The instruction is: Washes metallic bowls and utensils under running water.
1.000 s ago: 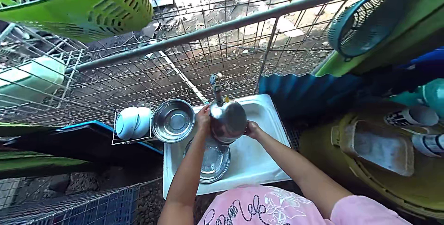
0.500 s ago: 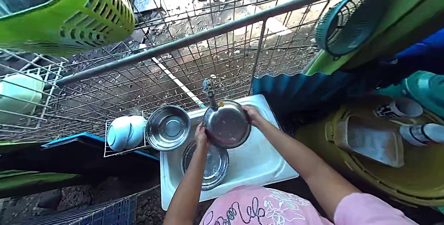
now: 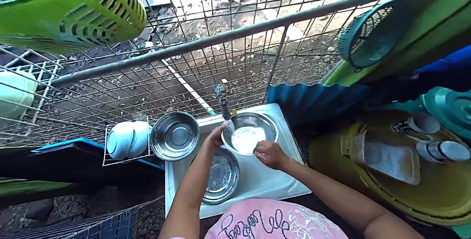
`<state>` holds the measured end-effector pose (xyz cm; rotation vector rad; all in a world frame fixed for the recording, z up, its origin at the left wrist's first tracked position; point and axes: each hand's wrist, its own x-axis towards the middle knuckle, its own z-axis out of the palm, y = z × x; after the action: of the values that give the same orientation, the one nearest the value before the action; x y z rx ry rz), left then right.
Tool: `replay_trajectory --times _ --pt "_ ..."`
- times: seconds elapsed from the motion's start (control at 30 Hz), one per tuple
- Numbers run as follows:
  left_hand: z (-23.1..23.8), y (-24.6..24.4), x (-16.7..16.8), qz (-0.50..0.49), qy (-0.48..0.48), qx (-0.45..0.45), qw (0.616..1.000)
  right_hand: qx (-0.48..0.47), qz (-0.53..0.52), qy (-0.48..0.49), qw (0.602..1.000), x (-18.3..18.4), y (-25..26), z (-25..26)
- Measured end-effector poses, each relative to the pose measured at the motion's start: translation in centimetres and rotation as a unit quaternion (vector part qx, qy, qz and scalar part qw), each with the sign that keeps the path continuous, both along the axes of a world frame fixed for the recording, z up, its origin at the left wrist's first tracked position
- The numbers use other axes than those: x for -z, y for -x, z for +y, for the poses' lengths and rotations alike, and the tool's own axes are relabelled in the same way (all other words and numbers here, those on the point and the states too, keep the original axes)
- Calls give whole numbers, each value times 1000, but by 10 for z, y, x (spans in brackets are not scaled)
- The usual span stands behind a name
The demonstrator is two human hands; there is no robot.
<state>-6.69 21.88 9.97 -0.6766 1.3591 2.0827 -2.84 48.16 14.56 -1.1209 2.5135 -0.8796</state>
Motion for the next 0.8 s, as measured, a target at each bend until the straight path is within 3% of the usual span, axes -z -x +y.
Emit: replay_trajectory --times 0.07,0.1,0.2,0.3,0.4,0.5,0.53,0.6,0.63,0.7,0.73,0.77,0.8 --pt "-2 -11 10 -2 -16 -66 998 -97 -164 -145 971 -5 16 -29" --pt "1 -16 11 -4 -23 -81 996 -127 -192 -174 957 -1 25 -49" --pt "19 -27 2 -4 -17 -99 995 -167 -162 -158 960 17 66 -105" --pt "23 -36 -14 19 4 -108 994 -54 -174 -217 959 9 127 -124" --pt "10 -43 -14 63 50 -154 985 104 -181 -293 933 13 140 -111" --pt "3 -48 -12 108 75 -180 975 103 -193 -376 901 12 125 -107" --pt "3 -49 -10 116 69 -187 973 108 -190 -339 915 16 126 -106" --pt "9 -53 -4 115 40 -216 969 185 -167 -141 958 43 128 -102" --pt "12 -52 0 107 26 -234 966 262 -168 2 950 58 124 -108" --pt "22 -47 3 97 6 -250 963 391 -244 222 859 67 106 -139" --pt "28 -44 4 104 2 -248 963 412 -284 276 821 60 90 -155" --pt "34 -41 4 121 6 -247 961 405 -305 290 812 57 72 -165" --pt "38 -37 4 142 17 -251 957 371 -306 274 833 56 52 -168"
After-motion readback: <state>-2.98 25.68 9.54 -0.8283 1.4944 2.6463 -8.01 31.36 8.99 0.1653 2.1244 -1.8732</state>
